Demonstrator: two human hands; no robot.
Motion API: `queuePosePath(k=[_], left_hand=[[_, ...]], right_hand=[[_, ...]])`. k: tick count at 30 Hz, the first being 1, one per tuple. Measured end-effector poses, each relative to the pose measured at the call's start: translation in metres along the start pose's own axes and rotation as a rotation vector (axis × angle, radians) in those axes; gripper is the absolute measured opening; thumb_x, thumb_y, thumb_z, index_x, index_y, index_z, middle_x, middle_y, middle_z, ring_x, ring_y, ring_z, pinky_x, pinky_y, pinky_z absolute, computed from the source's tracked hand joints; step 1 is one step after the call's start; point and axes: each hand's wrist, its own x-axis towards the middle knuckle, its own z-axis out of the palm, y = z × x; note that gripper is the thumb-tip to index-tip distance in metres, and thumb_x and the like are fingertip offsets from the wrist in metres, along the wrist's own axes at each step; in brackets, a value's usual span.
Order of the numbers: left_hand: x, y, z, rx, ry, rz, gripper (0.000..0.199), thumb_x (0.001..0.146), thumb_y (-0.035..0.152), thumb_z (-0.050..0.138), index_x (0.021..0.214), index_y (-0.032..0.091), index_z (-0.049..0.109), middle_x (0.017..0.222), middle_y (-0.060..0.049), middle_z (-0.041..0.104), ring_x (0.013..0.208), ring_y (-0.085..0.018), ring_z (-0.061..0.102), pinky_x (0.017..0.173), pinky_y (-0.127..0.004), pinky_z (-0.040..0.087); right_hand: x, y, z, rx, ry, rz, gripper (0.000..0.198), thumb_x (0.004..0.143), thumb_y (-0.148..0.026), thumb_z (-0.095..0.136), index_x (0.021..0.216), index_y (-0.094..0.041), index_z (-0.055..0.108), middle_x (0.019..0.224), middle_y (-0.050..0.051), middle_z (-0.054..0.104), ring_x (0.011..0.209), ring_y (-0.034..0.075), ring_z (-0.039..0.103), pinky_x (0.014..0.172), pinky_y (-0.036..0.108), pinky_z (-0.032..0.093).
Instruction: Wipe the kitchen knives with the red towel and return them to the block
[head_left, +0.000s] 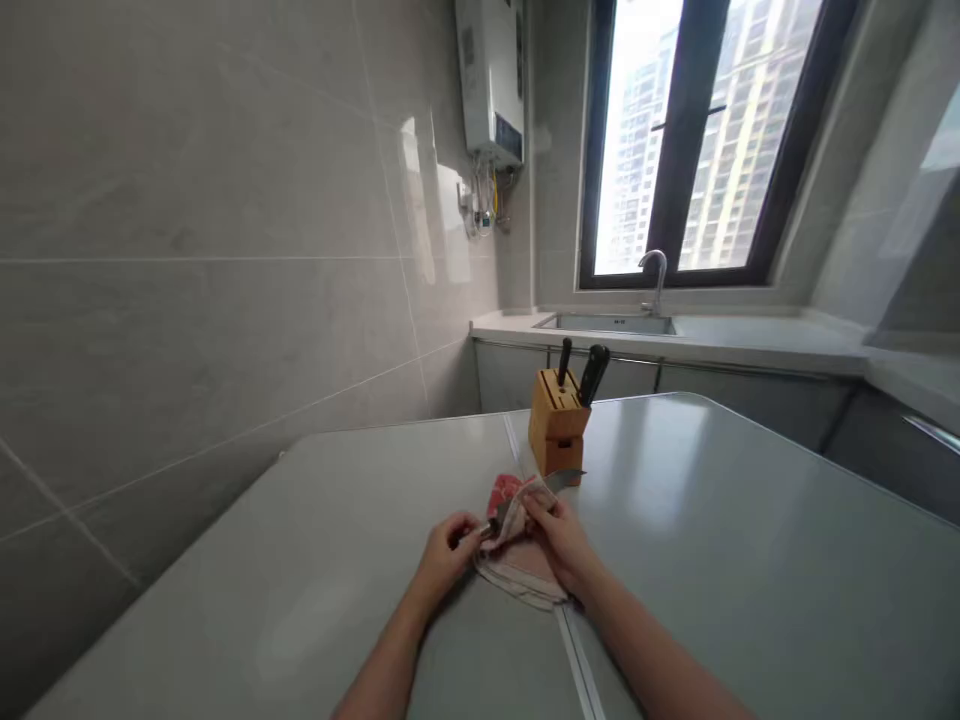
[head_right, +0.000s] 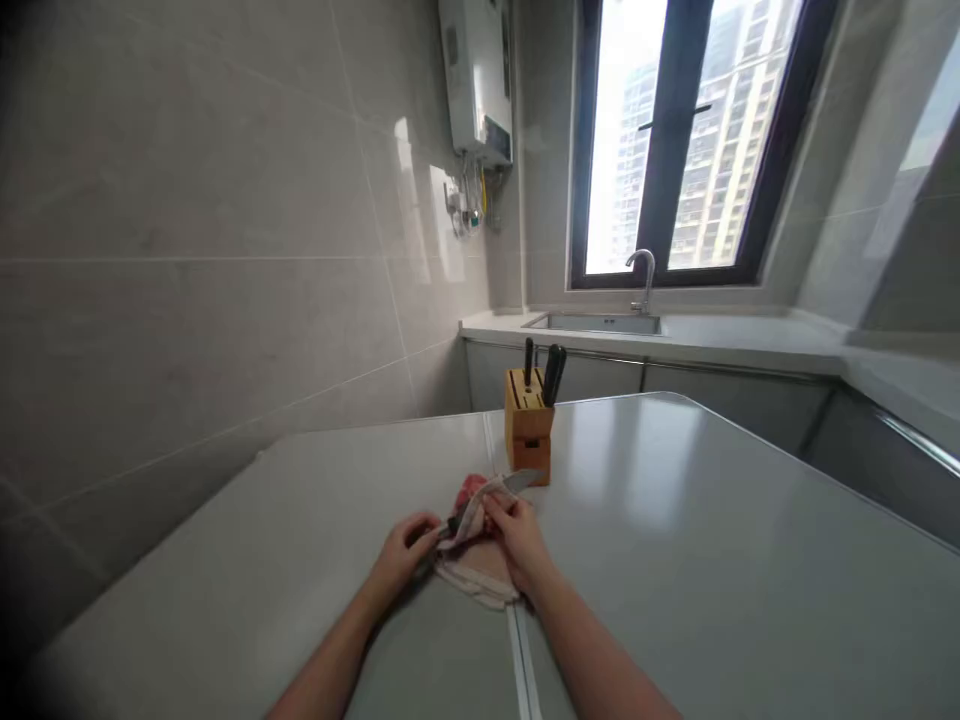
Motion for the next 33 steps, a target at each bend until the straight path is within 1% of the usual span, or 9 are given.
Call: queuePosePath(k=[4, 8, 11, 13, 15, 18, 25, 29, 33], left_hand=[[-0.003, -0.002, 0.000, 0.011, 0.014, -0.011, 0.018, 0.078, 0.030, 0.054, 0.071, 0.013, 0.058, 0.066, -0.001, 0.056, 0.065, -0.014, 0.050, 0.061, -0.021, 0.038], [-0.003, -0.005, 0.000, 0.036, 0.027, 0.004, 0.016, 0.078, 0.027, 0.053, 0.071, 0.013, 0.058, 0.067, -0.001, 0.056, 0.065, -0.014, 0.049, 0.061, -0.021, 0.038], [-0.003, -0.006, -0.001, 0.061, 0.024, 0.024, 0.014, 0.077, 0.025, 0.054, 0.072, 0.014, 0.059, 0.067, -0.001, 0.056, 0.065, -0.014, 0.049, 0.061, -0.021, 0.038], [-0.003, -0.005, -0.001, 0.076, 0.028, 0.036, 0.012, 0.077, 0.025, 0.055, 0.073, 0.014, 0.059, 0.069, -0.001, 0.057, 0.067, -0.014, 0.050, 0.063, -0.021, 0.039], [-0.003, -0.003, 0.000, 0.081, 0.029, 0.043, 0.014, 0.078, 0.026, 0.054, 0.074, 0.014, 0.059, 0.071, -0.001, 0.059, 0.069, -0.015, 0.051, 0.065, -0.022, 0.040], [-0.004, 0.000, 0.001, 0.078, 0.022, 0.046, 0.021, 0.082, 0.032, 0.050, 0.078, 0.014, 0.060, 0.074, -0.002, 0.061, 0.071, -0.016, 0.053, 0.067, -0.023, 0.041], [-0.006, 0.010, 0.004, 0.097, -0.014, 0.092, 0.026, 0.086, 0.037, 0.044, 0.089, 0.016, 0.060, 0.082, -0.002, 0.063, 0.076, -0.016, 0.055, 0.071, -0.024, 0.041], [-0.008, 0.013, 0.005, 0.128, -0.056, 0.105, 0.026, 0.084, 0.038, 0.047, 0.094, 0.017, 0.057, 0.079, -0.001, 0.062, 0.072, -0.015, 0.054, 0.068, -0.023, 0.041], [-0.009, 0.015, 0.008, 0.157, -0.113, 0.121, 0.025, 0.081, 0.037, 0.052, 0.094, 0.017, 0.057, 0.081, -0.001, 0.061, 0.073, -0.015, 0.053, 0.067, -0.023, 0.040]], right_hand=[[-0.001, 0.004, -0.001, -0.057, -0.013, 0.008, 0.025, 0.066, -0.036, 0.070, 0.066, -0.015, 0.057, 0.055, -0.004, 0.052, 0.052, 0.009, 0.044, 0.052, 0.023, 0.034], [0.001, 0.007, -0.002, -0.111, 0.019, -0.014, 0.026, 0.065, -0.037, 0.070, 0.069, -0.015, 0.057, 0.053, -0.005, 0.052, 0.049, 0.009, 0.043, 0.049, 0.022, 0.033], [0.001, 0.008, -0.002, -0.176, 0.036, -0.028, 0.026, 0.063, -0.036, 0.072, 0.071, -0.016, 0.058, 0.054, -0.004, 0.054, 0.049, 0.010, 0.046, 0.050, 0.023, 0.035], [0.000, 0.008, -0.002, -0.204, 0.026, -0.038, 0.027, 0.062, -0.034, 0.073, 0.077, -0.016, 0.060, 0.064, -0.001, 0.061, 0.057, 0.013, 0.053, 0.056, 0.025, 0.040], [-0.002, 0.007, -0.001, -0.216, -0.011, -0.041, 0.031, 0.061, -0.033, 0.073, 0.084, -0.016, 0.062, 0.078, 0.003, 0.066, 0.071, 0.017, 0.059, 0.067, 0.029, 0.045], [-0.005, 0.003, 0.002, -0.224, -0.074, -0.036, 0.035, 0.063, -0.033, 0.072, 0.091, -0.016, 0.062, 0.091, 0.007, 0.067, 0.085, 0.022, 0.060, 0.078, 0.035, 0.045], [-0.008, -0.001, 0.004, -0.315, -0.166, -0.052, 0.033, 0.068, -0.036, 0.068, 0.094, -0.016, 0.061, 0.092, 0.007, 0.067, 0.087, 0.022, 0.059, 0.080, 0.036, 0.045], [-0.007, 0.004, 0.003, -0.400, -0.144, -0.080, 0.030, 0.067, -0.036, 0.069, 0.088, -0.016, 0.061, 0.086, 0.005, 0.066, 0.084, 0.022, 0.059, 0.077, 0.034, 0.045], [-0.008, 0.006, 0.003, -0.389, -0.159, -0.056, 0.029, 0.066, -0.035, 0.069, 0.086, -0.016, 0.060, 0.082, 0.004, 0.066, 0.080, 0.020, 0.059, 0.073, 0.032, 0.045]])
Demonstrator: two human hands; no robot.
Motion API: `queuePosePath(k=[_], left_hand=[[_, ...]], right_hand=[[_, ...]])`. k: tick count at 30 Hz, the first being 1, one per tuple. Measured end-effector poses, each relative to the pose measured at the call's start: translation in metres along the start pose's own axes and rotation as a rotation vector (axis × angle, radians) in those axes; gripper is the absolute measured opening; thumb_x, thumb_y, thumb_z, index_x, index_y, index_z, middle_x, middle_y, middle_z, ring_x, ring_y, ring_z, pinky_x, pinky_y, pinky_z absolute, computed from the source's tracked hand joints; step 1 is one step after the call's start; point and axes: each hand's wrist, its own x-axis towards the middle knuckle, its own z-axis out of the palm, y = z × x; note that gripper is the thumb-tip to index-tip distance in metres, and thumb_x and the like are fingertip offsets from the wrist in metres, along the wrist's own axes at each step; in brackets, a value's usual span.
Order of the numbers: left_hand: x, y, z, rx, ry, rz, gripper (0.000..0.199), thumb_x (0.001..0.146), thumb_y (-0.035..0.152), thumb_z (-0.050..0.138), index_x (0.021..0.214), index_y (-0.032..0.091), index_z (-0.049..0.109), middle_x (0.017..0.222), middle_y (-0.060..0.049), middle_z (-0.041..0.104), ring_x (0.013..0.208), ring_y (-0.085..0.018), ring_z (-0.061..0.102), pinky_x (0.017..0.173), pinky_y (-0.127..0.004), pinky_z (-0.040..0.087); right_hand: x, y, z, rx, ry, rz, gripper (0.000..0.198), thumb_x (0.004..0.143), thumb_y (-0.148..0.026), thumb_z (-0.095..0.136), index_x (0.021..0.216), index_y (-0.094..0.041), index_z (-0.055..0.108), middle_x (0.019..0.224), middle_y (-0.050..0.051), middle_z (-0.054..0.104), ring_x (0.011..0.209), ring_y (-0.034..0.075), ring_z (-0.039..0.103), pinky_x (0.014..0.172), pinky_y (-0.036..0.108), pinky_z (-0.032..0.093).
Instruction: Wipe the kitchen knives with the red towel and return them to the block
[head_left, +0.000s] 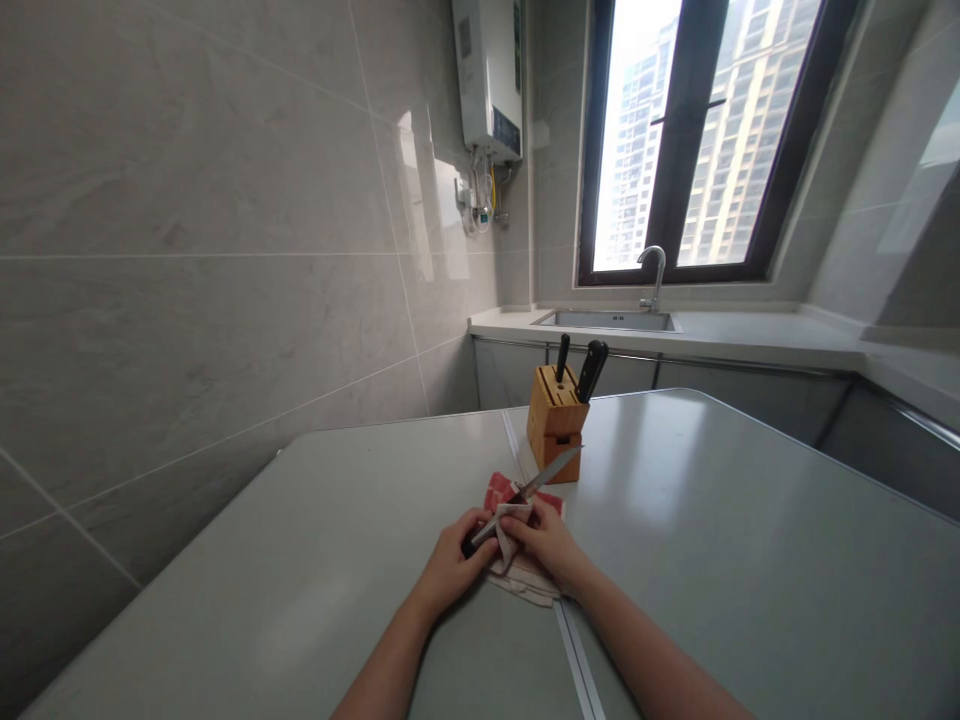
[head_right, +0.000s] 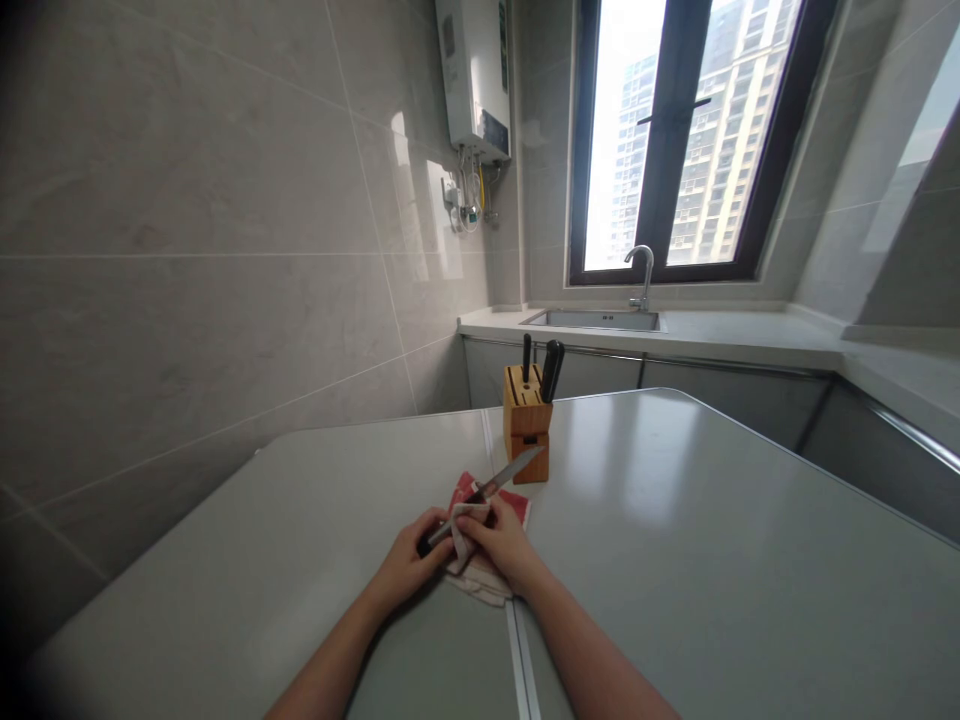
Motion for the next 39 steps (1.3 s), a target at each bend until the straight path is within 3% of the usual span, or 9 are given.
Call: queuePosePath(k=[8, 17, 28, 39], left_hand=[[-0.001, -0.002, 0.002, 0.055, 0.020, -0.046, 0.027, 0.083, 0.041, 0.049, 0.077, 0.015, 0.055, 0.067, 0.002, 0.054, 0.063, -0.013, 0.047, 0.058, -0.020, 0.036], [-0.004, 0.007, 0.002, 0.127, 0.085, -0.041, 0.032, 0.086, 0.042, 0.041, 0.077, 0.016, 0.058, 0.071, -0.001, 0.058, 0.067, -0.015, 0.051, 0.064, -0.023, 0.038], [-0.004, 0.010, 0.002, 0.153, 0.133, -0.018, 0.032, 0.087, 0.041, 0.041, 0.072, 0.017, 0.057, 0.067, 0.000, 0.059, 0.065, -0.015, 0.052, 0.063, -0.022, 0.037], [-0.004, 0.008, 0.002, 0.163, 0.134, -0.035, 0.032, 0.088, 0.042, 0.039, 0.072, 0.018, 0.054, 0.066, 0.000, 0.058, 0.063, -0.015, 0.052, 0.063, -0.022, 0.036]], right_hand=[[-0.001, 0.000, -0.001, -0.067, 0.077, 0.051, 0.032, 0.065, -0.042, 0.068, 0.080, -0.015, 0.061, 0.076, 0.004, 0.065, 0.075, 0.021, 0.059, 0.069, 0.031, 0.046], [-0.001, -0.001, 0.000, -0.060, 0.091, 0.032, 0.036, 0.067, -0.049, 0.065, 0.081, -0.017, 0.060, 0.076, 0.003, 0.065, 0.074, 0.020, 0.058, 0.068, 0.031, 0.046], [0.000, -0.001, 0.000, -0.055, 0.079, 0.019, 0.032, 0.069, -0.045, 0.064, 0.082, -0.016, 0.059, 0.077, 0.003, 0.063, 0.075, 0.019, 0.056, 0.070, 0.030, 0.045], [-0.001, -0.005, 0.000, -0.019, 0.017, -0.026, 0.035, 0.073, -0.043, 0.062, 0.095, -0.017, 0.060, 0.090, 0.006, 0.066, 0.089, 0.022, 0.058, 0.080, 0.034, 0.045]])
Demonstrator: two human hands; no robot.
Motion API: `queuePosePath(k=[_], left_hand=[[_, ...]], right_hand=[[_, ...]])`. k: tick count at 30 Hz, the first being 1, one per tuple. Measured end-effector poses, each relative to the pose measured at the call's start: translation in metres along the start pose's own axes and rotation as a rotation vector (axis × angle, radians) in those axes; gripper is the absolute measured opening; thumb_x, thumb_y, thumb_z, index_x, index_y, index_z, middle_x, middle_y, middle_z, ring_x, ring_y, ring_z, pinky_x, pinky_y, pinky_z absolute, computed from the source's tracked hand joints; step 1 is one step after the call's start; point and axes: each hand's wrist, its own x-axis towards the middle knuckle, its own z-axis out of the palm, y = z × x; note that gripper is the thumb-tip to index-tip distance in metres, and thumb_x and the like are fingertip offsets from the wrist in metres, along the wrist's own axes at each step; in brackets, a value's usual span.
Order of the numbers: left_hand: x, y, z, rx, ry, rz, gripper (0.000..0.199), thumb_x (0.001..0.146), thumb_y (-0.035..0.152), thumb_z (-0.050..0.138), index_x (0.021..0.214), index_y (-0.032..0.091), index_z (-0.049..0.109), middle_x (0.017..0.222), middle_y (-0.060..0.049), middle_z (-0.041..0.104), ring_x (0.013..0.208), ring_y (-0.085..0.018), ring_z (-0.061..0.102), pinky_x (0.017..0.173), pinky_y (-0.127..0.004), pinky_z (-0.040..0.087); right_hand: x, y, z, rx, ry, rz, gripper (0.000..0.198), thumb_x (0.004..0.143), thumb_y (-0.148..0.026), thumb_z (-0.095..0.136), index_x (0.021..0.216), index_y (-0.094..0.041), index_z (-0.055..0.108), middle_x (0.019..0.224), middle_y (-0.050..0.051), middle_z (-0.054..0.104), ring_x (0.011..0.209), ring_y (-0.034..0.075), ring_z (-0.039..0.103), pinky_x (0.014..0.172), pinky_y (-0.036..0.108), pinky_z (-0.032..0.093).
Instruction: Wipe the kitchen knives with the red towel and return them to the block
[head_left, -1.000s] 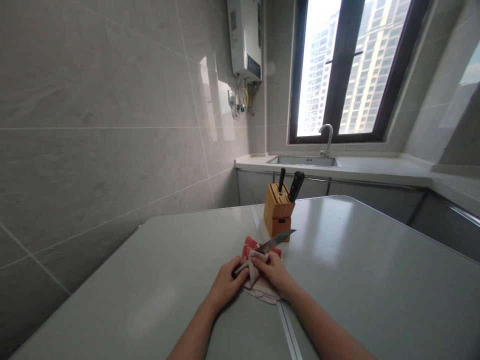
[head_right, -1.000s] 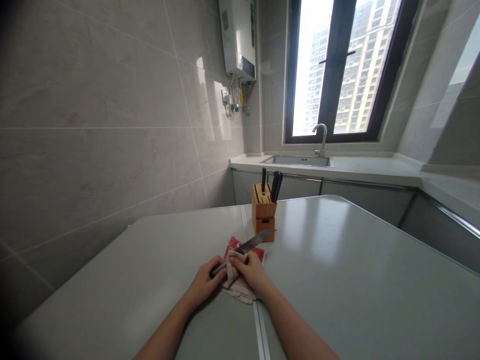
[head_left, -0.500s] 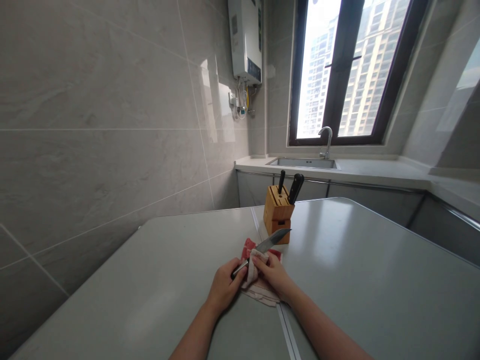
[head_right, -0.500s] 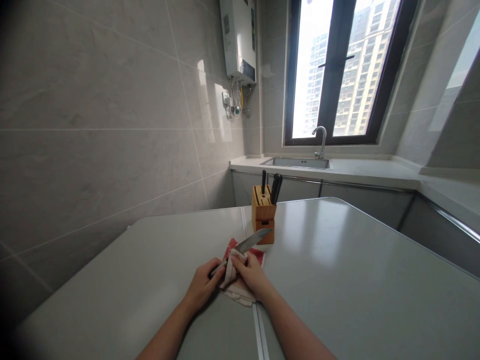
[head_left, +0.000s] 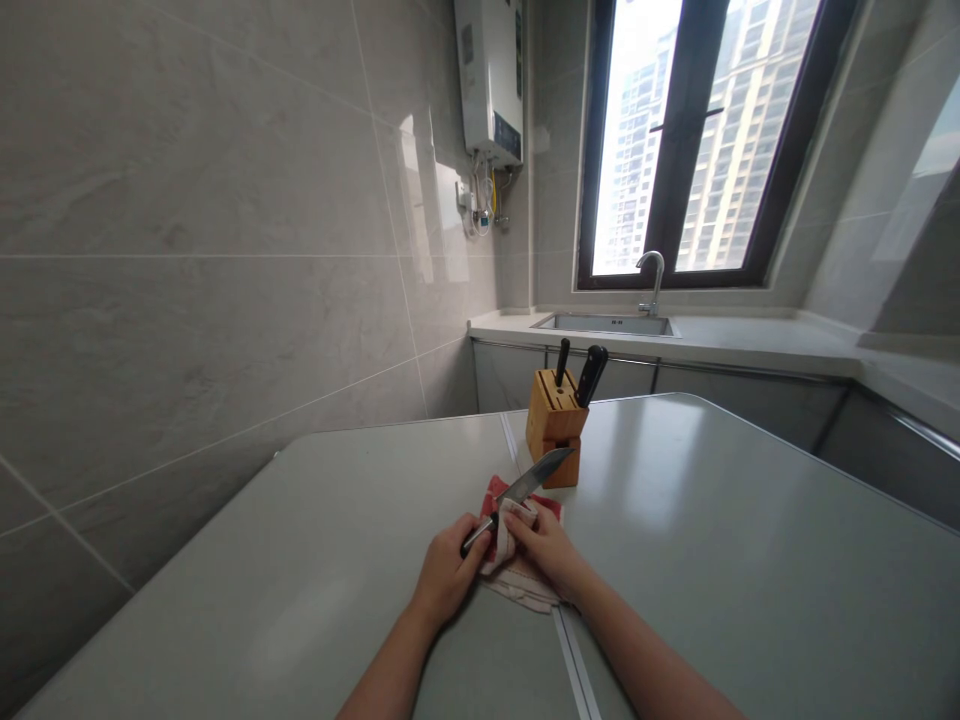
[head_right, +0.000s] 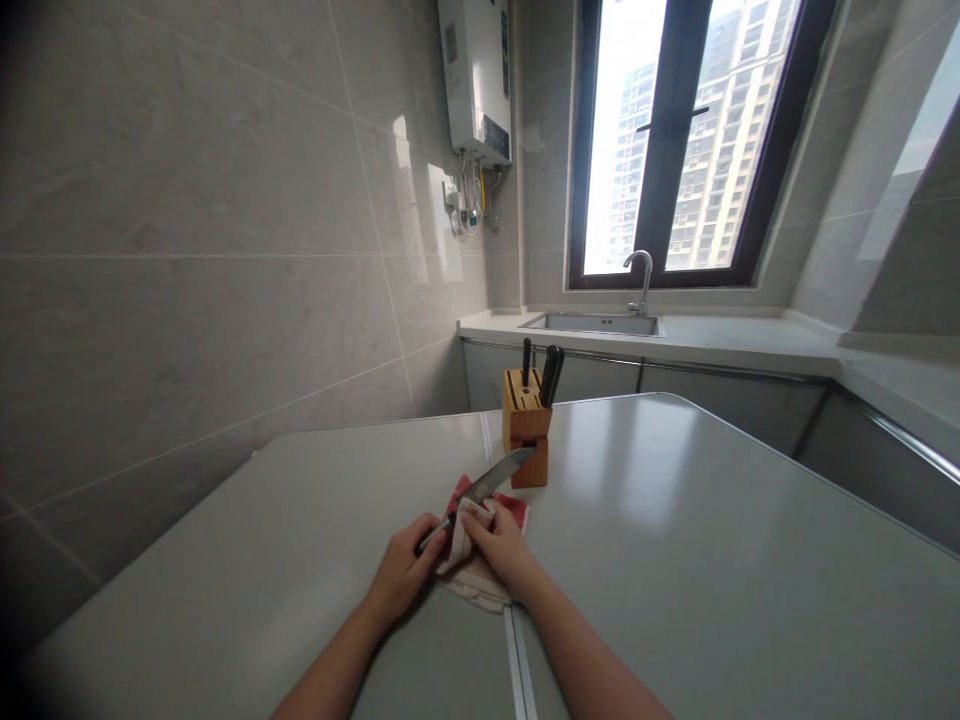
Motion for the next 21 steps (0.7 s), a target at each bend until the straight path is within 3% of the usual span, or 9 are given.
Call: queuePosePath(k=[5, 9, 13, 21], left_hand=[[0.001, -0.006, 0.001, -0.022, 0.064, -0.028, 0.030, 0.087, 0.043, 0.040, 0.075, 0.019, 0.053, 0.067, 0.000, 0.056, 0.064, -0.015, 0.050, 0.062, -0.022, 0.036], [0.001, -0.009, 0.000, -0.072, 0.112, -0.025, 0.026, 0.086, 0.041, 0.041, 0.081, 0.019, 0.053, 0.071, 0.000, 0.056, 0.066, -0.015, 0.051, 0.063, -0.022, 0.038], [0.000, -0.008, -0.001, -0.114, 0.080, 0.009, 0.023, 0.088, 0.037, 0.036, 0.088, 0.019, 0.050, 0.076, -0.001, 0.057, 0.071, -0.016, 0.053, 0.067, -0.024, 0.039], [-0.001, -0.006, -0.001, -0.114, -0.006, 0.003, 0.022, 0.088, 0.036, 0.036, 0.089, 0.019, 0.050, 0.075, -0.001, 0.059, 0.069, -0.017, 0.053, 0.067, -0.025, 0.039]], right_hand=[[0.000, -0.003, 0.001, 0.036, -0.027, -0.018, 0.037, 0.072, -0.041, 0.063, 0.101, -0.018, 0.060, 0.100, 0.006, 0.065, 0.093, 0.021, 0.057, 0.083, 0.033, 0.043], [0.001, -0.004, 0.000, 0.004, -0.040, 0.022, 0.028, 0.070, -0.043, 0.064, 0.082, -0.017, 0.063, 0.075, 0.002, 0.063, 0.067, 0.016, 0.055, 0.063, 0.027, 0.043], [-0.001, -0.008, 0.000, 0.021, -0.088, 0.016, 0.024, 0.070, -0.040, 0.065, 0.074, -0.017, 0.063, 0.065, -0.001, 0.057, 0.056, 0.012, 0.048, 0.055, 0.025, 0.037], [-0.002, -0.010, -0.001, 0.046, -0.090, 0.016, 0.018, 0.068, -0.035, 0.066, 0.075, -0.018, 0.064, 0.066, 0.000, 0.059, 0.062, 0.016, 0.053, 0.061, 0.028, 0.040]])
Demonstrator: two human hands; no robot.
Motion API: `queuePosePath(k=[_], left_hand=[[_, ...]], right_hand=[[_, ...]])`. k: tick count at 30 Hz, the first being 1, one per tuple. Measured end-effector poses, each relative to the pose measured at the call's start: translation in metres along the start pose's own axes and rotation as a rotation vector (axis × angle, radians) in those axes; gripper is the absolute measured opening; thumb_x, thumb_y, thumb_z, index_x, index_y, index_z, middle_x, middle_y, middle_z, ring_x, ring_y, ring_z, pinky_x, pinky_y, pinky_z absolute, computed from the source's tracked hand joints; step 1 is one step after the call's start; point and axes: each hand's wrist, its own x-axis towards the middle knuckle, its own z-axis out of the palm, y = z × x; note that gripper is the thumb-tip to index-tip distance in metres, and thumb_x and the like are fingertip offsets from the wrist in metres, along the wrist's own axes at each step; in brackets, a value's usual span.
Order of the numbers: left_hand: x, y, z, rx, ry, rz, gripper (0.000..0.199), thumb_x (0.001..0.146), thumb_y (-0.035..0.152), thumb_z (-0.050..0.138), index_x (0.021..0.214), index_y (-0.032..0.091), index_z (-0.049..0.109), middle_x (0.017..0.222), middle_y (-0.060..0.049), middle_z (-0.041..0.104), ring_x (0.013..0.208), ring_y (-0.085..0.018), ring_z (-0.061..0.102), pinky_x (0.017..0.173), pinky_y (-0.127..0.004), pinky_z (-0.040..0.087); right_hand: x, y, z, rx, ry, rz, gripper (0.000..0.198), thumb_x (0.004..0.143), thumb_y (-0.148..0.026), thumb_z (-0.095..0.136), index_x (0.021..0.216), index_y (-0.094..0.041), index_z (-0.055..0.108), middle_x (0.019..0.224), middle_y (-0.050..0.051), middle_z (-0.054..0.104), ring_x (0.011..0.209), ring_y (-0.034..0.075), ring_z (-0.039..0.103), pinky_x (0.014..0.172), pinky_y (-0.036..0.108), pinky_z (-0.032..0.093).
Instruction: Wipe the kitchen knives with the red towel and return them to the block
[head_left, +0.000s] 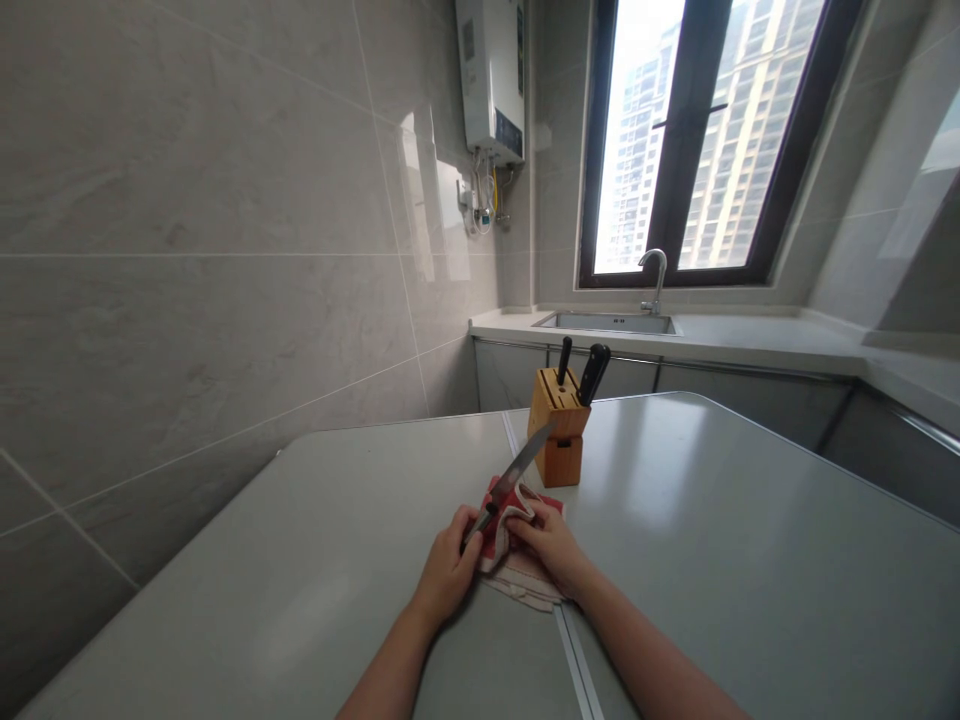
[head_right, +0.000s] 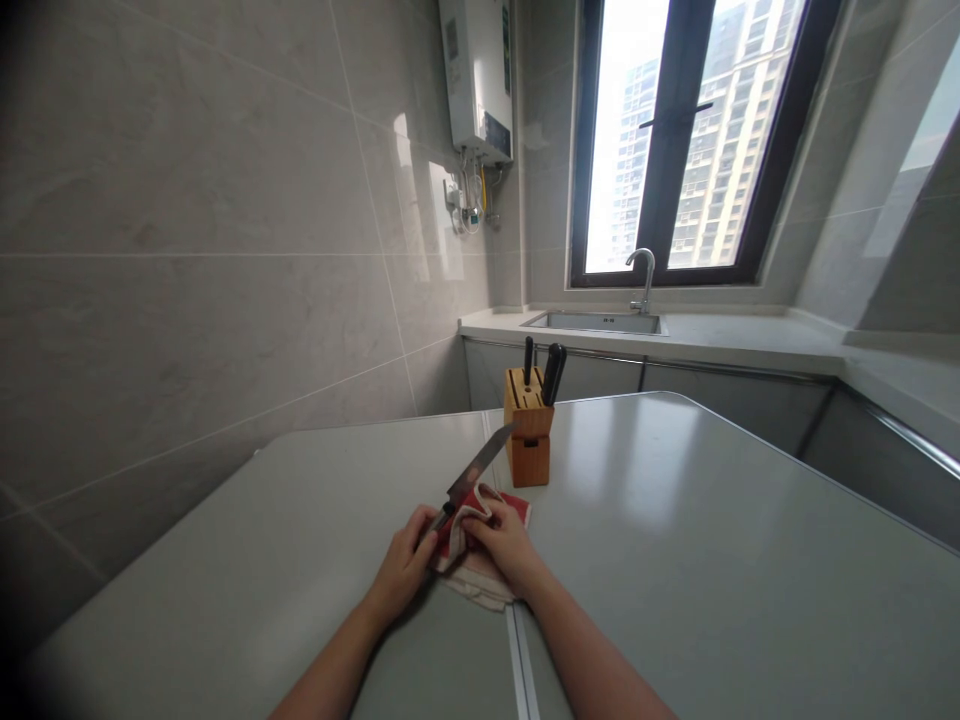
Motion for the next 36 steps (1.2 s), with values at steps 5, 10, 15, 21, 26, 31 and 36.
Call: queuePosePath(k=[5, 10, 15, 21, 26, 31, 36], left_hand=[[0.000, 0.005, 0.000, 0.035, -0.068, 0.046, 0.020, 0.086, 0.034, 0.040, 0.093, 0.020, 0.053, 0.077, -0.001, 0.061, 0.070, -0.017, 0.054, 0.069, -0.024, 0.039], [0.001, 0.005, 0.000, 0.061, -0.090, 0.050, 0.017, 0.083, 0.030, 0.044, 0.095, 0.020, 0.053, 0.078, 0.000, 0.061, 0.069, -0.016, 0.054, 0.067, -0.023, 0.038], [0.001, 0.004, 0.002, 0.089, -0.073, 0.021, 0.016, 0.078, 0.023, 0.050, 0.094, 0.020, 0.051, 0.076, 0.002, 0.059, 0.064, -0.014, 0.050, 0.060, -0.021, 0.037], [0.003, 0.004, 0.003, 0.136, -0.083, 0.005, 0.010, 0.080, 0.027, 0.049, 0.080, 0.018, 0.054, 0.070, 0.002, 0.057, 0.063, -0.013, 0.049, 0.058, -0.021, 0.035], [0.002, 0.001, 0.002, 0.146, -0.099, -0.004, 0.018, 0.083, 0.031, 0.047, 0.085, 0.017, 0.058, 0.078, -0.001, 0.062, 0.070, -0.016, 0.053, 0.065, -0.022, 0.038], [0.001, -0.001, 0.001, 0.146, -0.094, 0.010, 0.023, 0.085, 0.030, 0.045, 0.097, 0.018, 0.060, 0.094, -0.004, 0.064, 0.084, -0.019, 0.056, 0.077, -0.025, 0.040], [0.001, 0.002, 0.001, 0.162, -0.071, 0.001, 0.027, 0.086, 0.035, 0.042, 0.095, 0.018, 0.062, 0.093, -0.005, 0.065, 0.084, -0.020, 0.056, 0.077, -0.026, 0.041]], right_hand=[[0.001, 0.004, 0.002, 0.061, 0.019, 0.010, 0.024, 0.065, -0.033, 0.069, 0.084, -0.019, 0.063, 0.078, 0.001, 0.064, 0.075, 0.019, 0.058, 0.072, 0.032, 0.045], [0.002, 0.006, 0.003, 0.153, 0.006, 0.027, 0.031, 0.063, -0.029, 0.071, 0.091, -0.019, 0.060, 0.080, 0.002, 0.066, 0.077, 0.020, 0.060, 0.075, 0.033, 0.045], [0.001, 0.008, 0.002, 0.152, 0.059, 0.049, 0.021, 0.063, -0.030, 0.071, 0.076, -0.017, 0.061, 0.069, 0.000, 0.062, 0.066, 0.016, 0.057, 0.064, 0.028, 0.043], [0.002, 0.012, 0.001, 0.112, 0.123, 0.064, 0.021, 0.064, -0.033, 0.071, 0.070, -0.016, 0.059, 0.060, -0.003, 0.056, 0.056, 0.012, 0.049, 0.055, 0.024, 0.037], [0.003, 0.015, -0.001, 0.074, 0.112, 0.046, 0.022, 0.068, -0.035, 0.068, 0.071, -0.016, 0.057, 0.061, -0.003, 0.055, 0.056, 0.011, 0.048, 0.054, 0.024, 0.036], [0.004, 0.016, -0.001, 0.035, 0.119, 0.032, 0.023, 0.072, -0.038, 0.064, 0.073, -0.016, 0.056, 0.060, -0.003, 0.053, 0.055, 0.011, 0.046, 0.053, 0.023, 0.036], [0.004, 0.013, 0.000, 0.014, 0.135, 0.034, 0.024, 0.071, -0.039, 0.064, 0.073, -0.017, 0.055, 0.061, -0.003, 0.052, 0.054, 0.011, 0.046, 0.053, 0.023, 0.037]])
